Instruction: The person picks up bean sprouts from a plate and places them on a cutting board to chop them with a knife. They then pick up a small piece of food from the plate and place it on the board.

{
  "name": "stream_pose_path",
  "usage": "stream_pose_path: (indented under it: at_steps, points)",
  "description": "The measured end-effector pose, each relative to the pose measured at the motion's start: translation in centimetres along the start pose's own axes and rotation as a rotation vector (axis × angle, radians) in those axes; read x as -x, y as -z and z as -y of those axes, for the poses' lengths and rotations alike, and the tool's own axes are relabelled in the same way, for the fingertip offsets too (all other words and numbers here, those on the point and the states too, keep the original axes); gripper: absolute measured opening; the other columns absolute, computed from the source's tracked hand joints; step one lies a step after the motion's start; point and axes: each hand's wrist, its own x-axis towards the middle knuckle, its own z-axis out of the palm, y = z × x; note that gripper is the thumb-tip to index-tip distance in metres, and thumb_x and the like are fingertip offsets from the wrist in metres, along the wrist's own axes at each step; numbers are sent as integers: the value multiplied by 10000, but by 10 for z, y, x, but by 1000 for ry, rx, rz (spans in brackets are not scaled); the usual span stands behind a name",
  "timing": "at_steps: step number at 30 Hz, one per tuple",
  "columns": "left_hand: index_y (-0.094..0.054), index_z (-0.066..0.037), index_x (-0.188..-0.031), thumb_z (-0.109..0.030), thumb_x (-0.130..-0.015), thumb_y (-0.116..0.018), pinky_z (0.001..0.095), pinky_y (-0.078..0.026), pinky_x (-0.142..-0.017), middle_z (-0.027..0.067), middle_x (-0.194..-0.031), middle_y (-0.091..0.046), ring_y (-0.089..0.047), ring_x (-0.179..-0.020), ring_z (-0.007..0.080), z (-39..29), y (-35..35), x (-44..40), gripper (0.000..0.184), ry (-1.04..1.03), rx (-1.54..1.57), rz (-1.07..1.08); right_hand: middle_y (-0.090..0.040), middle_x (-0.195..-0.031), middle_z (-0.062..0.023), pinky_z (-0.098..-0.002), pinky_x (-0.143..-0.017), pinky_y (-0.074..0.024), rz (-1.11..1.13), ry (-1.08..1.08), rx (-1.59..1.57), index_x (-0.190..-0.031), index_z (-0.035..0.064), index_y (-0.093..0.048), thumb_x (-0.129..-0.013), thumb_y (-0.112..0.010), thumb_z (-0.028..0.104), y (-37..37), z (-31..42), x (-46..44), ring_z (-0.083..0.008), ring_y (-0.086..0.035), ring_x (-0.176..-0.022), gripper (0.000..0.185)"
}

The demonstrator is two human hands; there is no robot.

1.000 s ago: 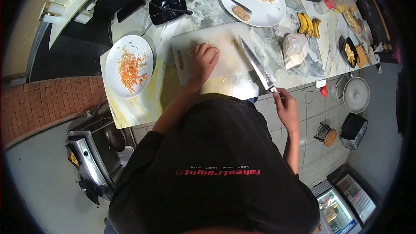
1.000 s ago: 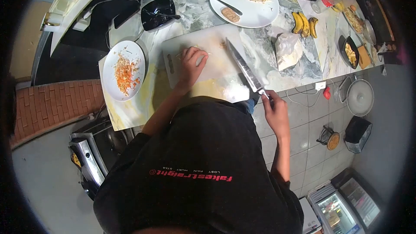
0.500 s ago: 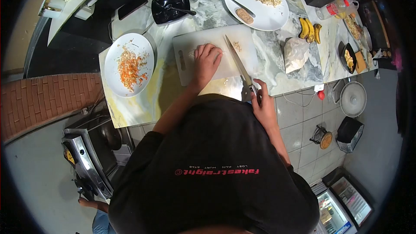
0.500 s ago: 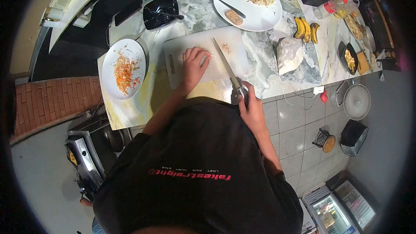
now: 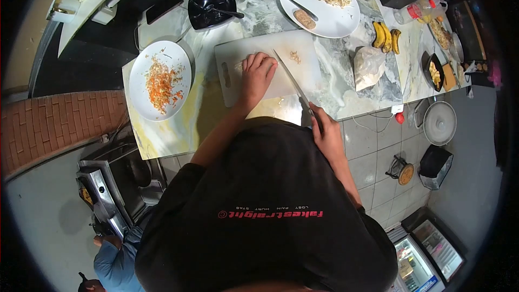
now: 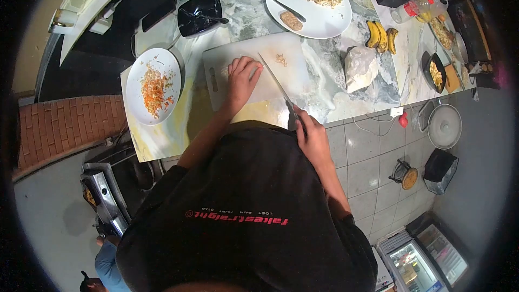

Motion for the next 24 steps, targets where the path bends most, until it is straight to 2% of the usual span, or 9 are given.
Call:
stream_pose_path:
  at_steps: [8, 10, 17, 24]
  points:
    - [-708, -120, -970, -163, -913, -733, 405, -420, -867, 31, -1002, -631, -578, -980, 273, 0, -1, 0, 76, -4, 1, -10, -716, -1081, -271, -445, -805, -566, 8, 12, 16, -1329, 78, -630, -971, -605, 11, 2, 1, -3, -464, -696, -971, 365]
    - [-708, -120, -970, -162, -913, -731, 406, -419, -866, 32, -1002, -631, -577, -981, 275, 1, -2, 0, 74, -5, -2, -8, -719, -1055, -251, -376, -781, -553, 24, 8, 23, -1337, 52, -631, -985, -596, 5, 2, -2, -4, -402, -718, -861, 357]
    - [-706, -123, -965, -163, -913, -726, 410, -415, -871, 26, -999, -631, -575, -983, 273, 0, -1, 0, 68, -18, -16, -15, -719, -1059, -252, -398, -760, -557, 10, 75, 93, -1339, 57, -634, -969, -606, -9, 7, -3, -9, -405, -717, -860, 377]
    - [-701, -148, -950, -178, -889, -745, 415, -401, -902, 3, -1002, -636, -579, -999, 256, 3, 0, 3, 81, -62, -123, -70, -716, -1059, -250, -431, -763, -556, 30, -22, 141, -1361, 100, -628, -967, -615, -7, 4, -1, -4, -417, -717, -894, 408]
